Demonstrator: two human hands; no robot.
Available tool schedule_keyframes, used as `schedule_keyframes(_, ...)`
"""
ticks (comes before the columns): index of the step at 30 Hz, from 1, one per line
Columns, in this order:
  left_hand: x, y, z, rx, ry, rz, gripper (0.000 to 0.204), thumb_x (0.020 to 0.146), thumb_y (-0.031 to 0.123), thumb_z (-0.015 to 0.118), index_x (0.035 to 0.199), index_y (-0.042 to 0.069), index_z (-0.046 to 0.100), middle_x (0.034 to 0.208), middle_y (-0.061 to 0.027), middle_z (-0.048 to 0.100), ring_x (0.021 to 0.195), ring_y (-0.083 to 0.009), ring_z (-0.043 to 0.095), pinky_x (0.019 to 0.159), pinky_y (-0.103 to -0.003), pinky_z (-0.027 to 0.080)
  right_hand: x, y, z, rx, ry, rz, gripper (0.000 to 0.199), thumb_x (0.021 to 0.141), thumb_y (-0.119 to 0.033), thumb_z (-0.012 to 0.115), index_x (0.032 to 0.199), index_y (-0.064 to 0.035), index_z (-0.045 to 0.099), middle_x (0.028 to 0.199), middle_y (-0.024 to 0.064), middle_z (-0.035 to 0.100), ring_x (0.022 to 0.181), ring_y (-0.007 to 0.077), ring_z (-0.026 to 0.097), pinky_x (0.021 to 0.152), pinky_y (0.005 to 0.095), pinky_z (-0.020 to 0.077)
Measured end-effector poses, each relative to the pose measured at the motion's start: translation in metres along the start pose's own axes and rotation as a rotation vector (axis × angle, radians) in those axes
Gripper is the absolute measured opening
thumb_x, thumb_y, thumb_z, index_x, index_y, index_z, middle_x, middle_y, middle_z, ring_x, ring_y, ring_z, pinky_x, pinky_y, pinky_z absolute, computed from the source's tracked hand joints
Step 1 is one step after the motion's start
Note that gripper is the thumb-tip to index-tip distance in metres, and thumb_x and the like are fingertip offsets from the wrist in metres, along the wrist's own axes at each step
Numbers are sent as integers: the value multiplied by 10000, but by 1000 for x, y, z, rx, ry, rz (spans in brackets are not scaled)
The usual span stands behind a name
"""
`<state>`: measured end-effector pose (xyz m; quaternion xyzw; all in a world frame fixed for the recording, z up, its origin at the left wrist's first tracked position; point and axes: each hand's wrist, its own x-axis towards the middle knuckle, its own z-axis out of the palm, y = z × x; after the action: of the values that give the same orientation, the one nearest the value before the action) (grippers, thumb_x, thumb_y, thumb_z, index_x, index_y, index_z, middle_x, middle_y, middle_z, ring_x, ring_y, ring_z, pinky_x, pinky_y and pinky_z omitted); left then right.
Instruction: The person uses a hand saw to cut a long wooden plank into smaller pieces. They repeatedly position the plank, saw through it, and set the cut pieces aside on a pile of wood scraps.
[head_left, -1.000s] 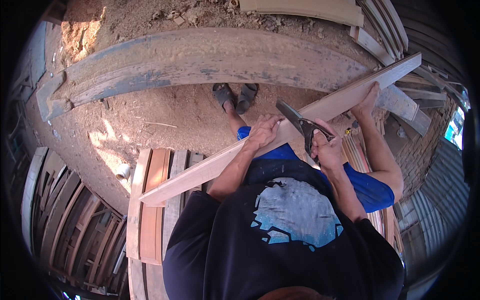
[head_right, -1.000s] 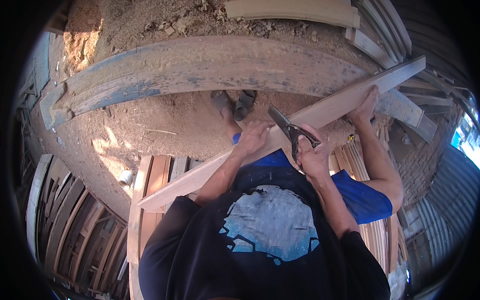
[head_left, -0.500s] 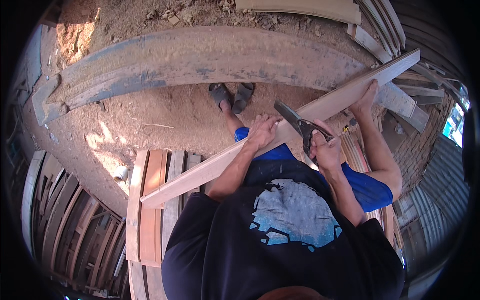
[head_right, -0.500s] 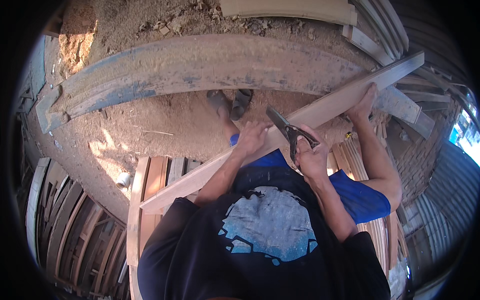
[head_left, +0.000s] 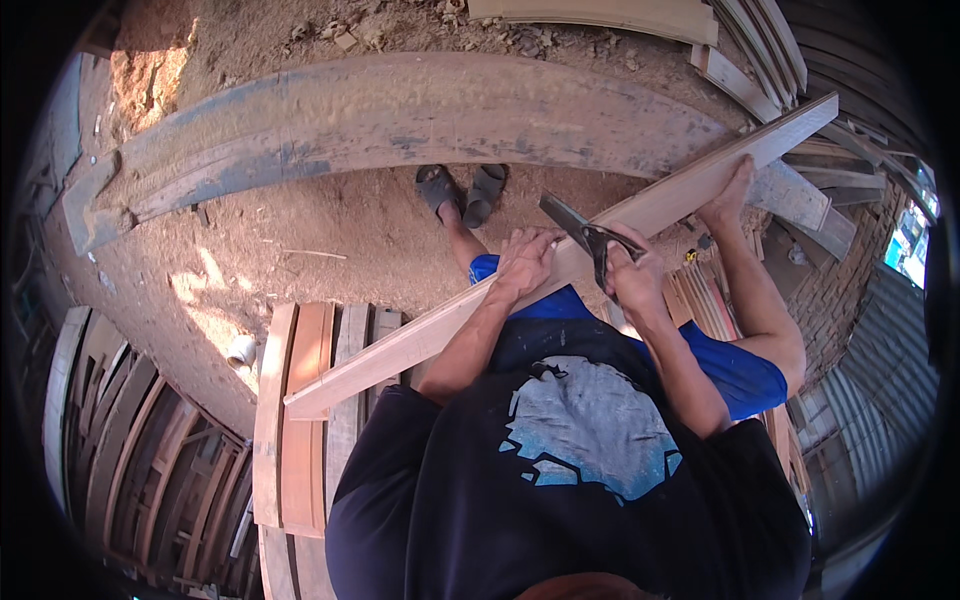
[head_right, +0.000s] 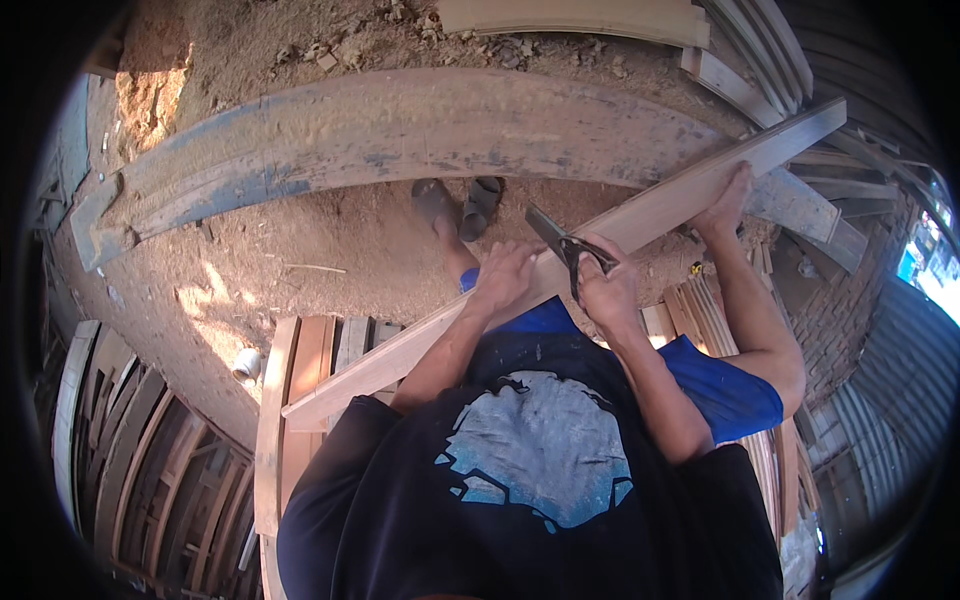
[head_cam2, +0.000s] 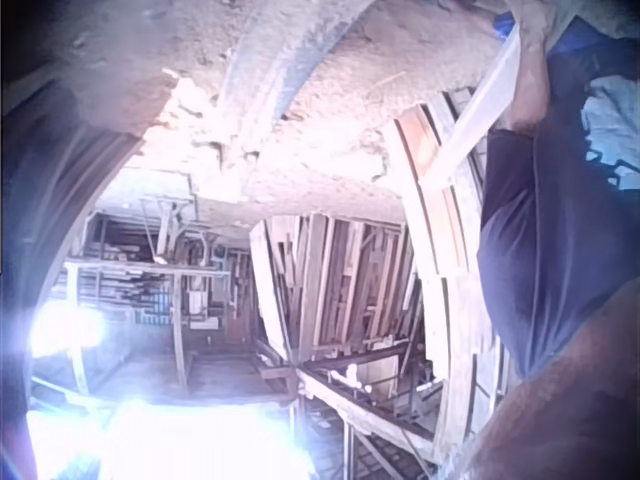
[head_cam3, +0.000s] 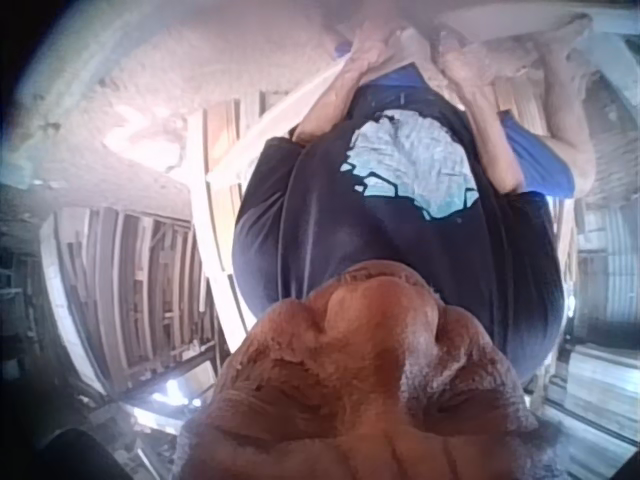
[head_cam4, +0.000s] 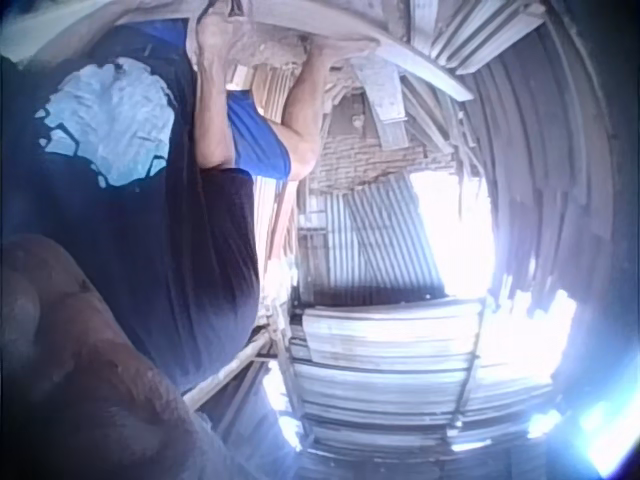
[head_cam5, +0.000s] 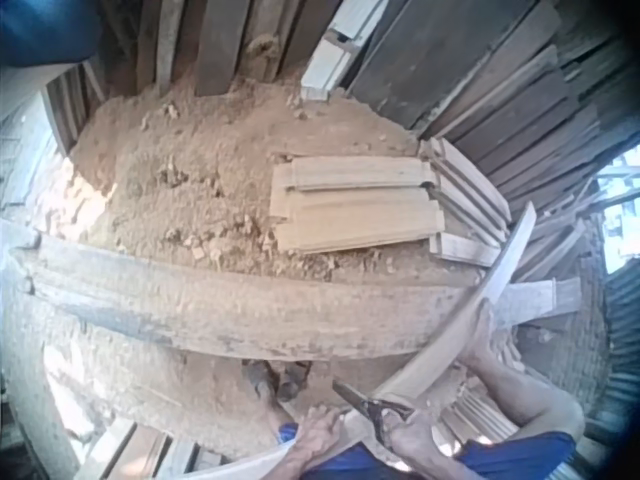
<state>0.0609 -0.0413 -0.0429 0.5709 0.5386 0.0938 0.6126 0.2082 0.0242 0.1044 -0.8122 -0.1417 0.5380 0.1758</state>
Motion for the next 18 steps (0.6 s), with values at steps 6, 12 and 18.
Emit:
schedule_keyframes(6, 0, 2, 1, 41, -5, -19, 314, 983, 224, 510, 1258, 209, 661, 1217, -94, 625, 1143, -333, 536, 1009, -489, 395, 33, 5, 12, 37, -12, 77, 385, 987, -79, 595, 1349, 19, 508, 718, 40, 590, 474, 93, 498, 400, 268, 410)
schedule_keyframes(12, 1, -1, 4, 6, 7, -30, 311, 983, 235, 513, 1256, 226, 660, 1223, -92, 624, 1165, -335, 531, 1012, -485, 396, 28, 2, 13, 158, -61, 101, 364, 1009, -95, 566, 1350, 10, 497, 707, 19, 557, 483, 92, 488, 407, 260, 415)
schedule_keyframes(18, -2, 1, 4, 20, 6, 3, 320, 974, 227, 518, 1260, 209, 662, 1210, -91, 630, 1143, -334, 536, 999, -479, 408, 17, 6, 15, 102, 7, 53, 351, 1007, -68, 556, 1346, 5, 505, 683, 15, 534, 474, 91, 474, 402, 261, 403)
